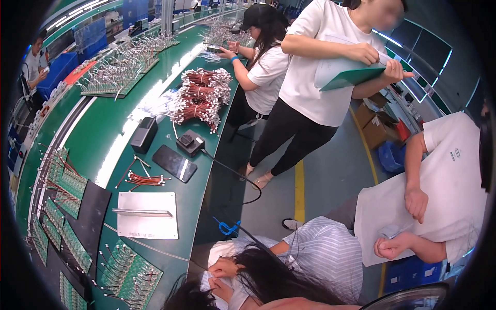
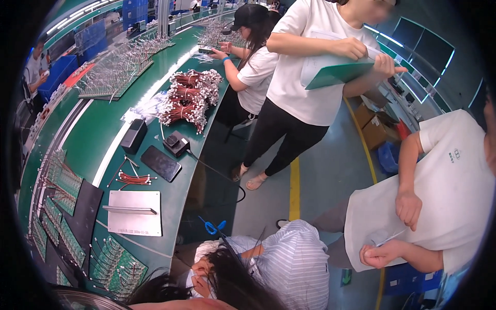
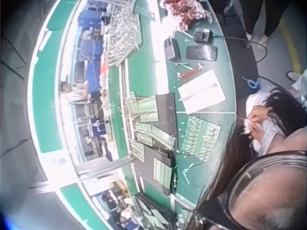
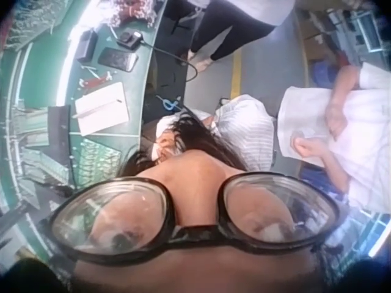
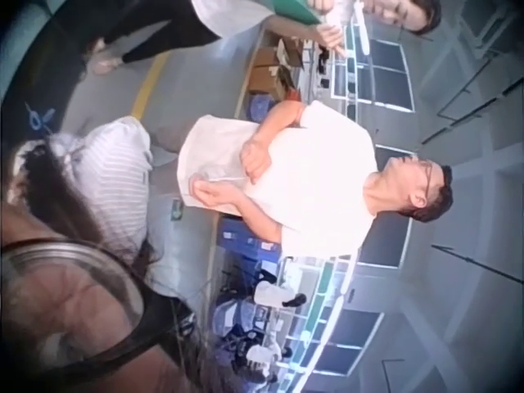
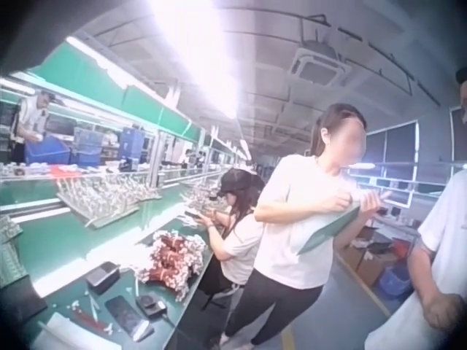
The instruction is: The person connects wiring harnesses and connectors to printed circuit boards by hand at an assembly station.
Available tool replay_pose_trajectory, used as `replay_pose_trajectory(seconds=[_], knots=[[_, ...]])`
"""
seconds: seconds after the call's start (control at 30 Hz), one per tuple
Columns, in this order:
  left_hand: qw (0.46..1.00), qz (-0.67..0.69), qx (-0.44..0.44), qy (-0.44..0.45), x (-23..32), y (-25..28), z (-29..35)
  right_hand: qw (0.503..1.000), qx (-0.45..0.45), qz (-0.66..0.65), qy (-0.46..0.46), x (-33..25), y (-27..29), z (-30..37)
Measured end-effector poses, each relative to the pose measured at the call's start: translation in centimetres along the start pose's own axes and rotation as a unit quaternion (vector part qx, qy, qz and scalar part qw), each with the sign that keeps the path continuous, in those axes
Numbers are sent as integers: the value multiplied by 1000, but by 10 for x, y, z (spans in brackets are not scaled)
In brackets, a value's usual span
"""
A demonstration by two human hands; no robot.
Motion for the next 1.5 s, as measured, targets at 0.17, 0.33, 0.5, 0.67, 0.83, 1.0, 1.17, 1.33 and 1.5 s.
replay_pose_trajectory(seconds=[0.17, 0.33, 0.5, 0.67, 0.83, 1.0, 1.17, 1.33, 1.5], knots=[[999, 7, 28, 18, -8, 5, 2, 999, 23, 9, -24, 10, -35, 2], [996, 10, 81, 45, -22, 24, 8, 999, 25, 6, -38, 16, -70, 1], [992, 40, 114, 22, -9, 42, 25, 999, -7, -3, -37, -5, 29, -18], [989, 62, 121, 51, 26, 58, 28, 994, -38, 61, 78, -49, 53, -28], [992, 55, 107, 42, 48, 60, 34, 965, -155, 61, 202, -77, 49, -27], [997, -49, 47, 21, 45, 64, 34, 946, -221, 85, 223, -90, 55, -21], [999, -19, 31, 22, 60, 60, 37, 942, -260, 81, 195, -94, 51, -17], [999, 44, 16, -8, 58, 62, 46, 936, -244, 47, 248, -111, 49, -16], [998, 53, -13, 32, 53, 62, 53, 945, -234, 9, 228, -113, 53, -12]])
Point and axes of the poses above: each hand's wrist, its own z-axis away from the middle knuckle, its own y-axis out of the back of the hand, x = y × z, the point moved 9 cm from there along -z, towards the middle knuckle, and after that the axes turned 8 degrees about y, right-handed, at the moved point
